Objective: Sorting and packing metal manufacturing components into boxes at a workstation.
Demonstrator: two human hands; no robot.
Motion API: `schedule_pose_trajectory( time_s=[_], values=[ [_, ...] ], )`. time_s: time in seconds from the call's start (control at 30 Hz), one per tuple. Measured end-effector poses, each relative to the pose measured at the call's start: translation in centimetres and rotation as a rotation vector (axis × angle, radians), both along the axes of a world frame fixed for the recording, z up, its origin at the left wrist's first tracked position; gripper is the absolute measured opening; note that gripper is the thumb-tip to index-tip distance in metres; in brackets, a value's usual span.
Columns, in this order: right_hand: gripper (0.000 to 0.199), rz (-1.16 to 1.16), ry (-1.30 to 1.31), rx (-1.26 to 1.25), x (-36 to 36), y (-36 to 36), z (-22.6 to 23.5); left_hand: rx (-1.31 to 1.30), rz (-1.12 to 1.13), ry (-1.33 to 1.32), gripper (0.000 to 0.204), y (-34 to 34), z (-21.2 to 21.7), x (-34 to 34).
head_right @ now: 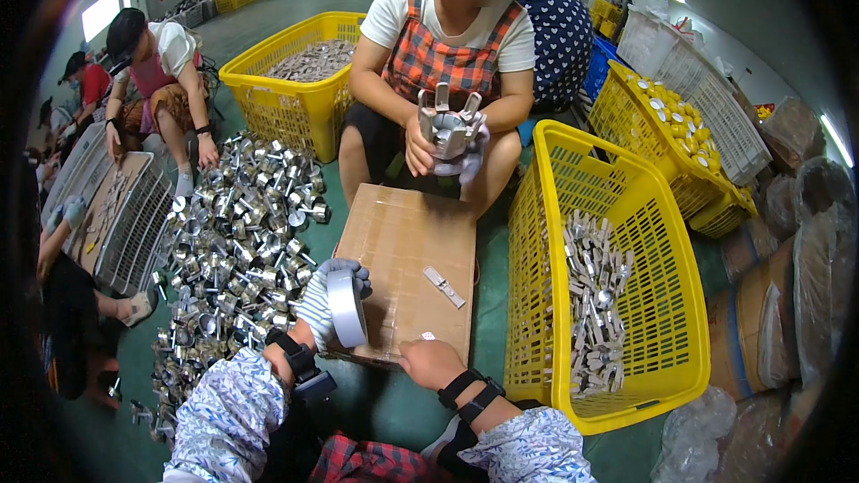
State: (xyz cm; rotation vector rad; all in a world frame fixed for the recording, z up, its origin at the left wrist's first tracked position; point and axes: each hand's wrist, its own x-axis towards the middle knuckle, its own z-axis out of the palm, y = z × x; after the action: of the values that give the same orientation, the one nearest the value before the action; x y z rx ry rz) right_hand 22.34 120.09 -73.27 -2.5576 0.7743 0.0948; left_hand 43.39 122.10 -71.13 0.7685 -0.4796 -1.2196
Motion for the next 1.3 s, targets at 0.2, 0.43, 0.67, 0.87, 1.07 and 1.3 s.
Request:
schedule_pose_trajectory(
  time_s=[0.2, 0.43, 0.67, 0.87, 1.07, 1.3],
  values=[
    [0.021, 0.01, 0.005, 0.006, 0.4, 0.1, 0.5, -0.048, -0.098, 0.181, 0.033, -0.3, -2.7, 1.4],
    [0.021, 0.002, 0.014, 0.001, 0.1, -0.1, 0.6, 0.03, -0.038, 0.135, 0.022, -0.3, -0.4, 0.3],
    [0.02, 0.011, -0.023, -0.017, 0.3, 0.0, 0.2, 0.027, 0.007, 0.108, 0.017, -0.1, -0.4, 0.4],
    [0.02, 0.0, -0.015, -0.019, 0.5, 0.3, 0.7, -0.011, 0.016, -0.009, 0.024, 0.2, -0.9, 0.5],
    [0.019, -0.012, -0.044, -0.017, 0.2, 0.1, 0.2, -0.001, -0.024, 0.012, 0.029, -0.1, -1.1, 0.4],
    [0.02, -0.012, -0.027, -0.021, 0.4, 0.0, 0.3, -0.021, -0.049, 0.253, 0.017, -0.5, -0.9, 1.1]
  ],
)
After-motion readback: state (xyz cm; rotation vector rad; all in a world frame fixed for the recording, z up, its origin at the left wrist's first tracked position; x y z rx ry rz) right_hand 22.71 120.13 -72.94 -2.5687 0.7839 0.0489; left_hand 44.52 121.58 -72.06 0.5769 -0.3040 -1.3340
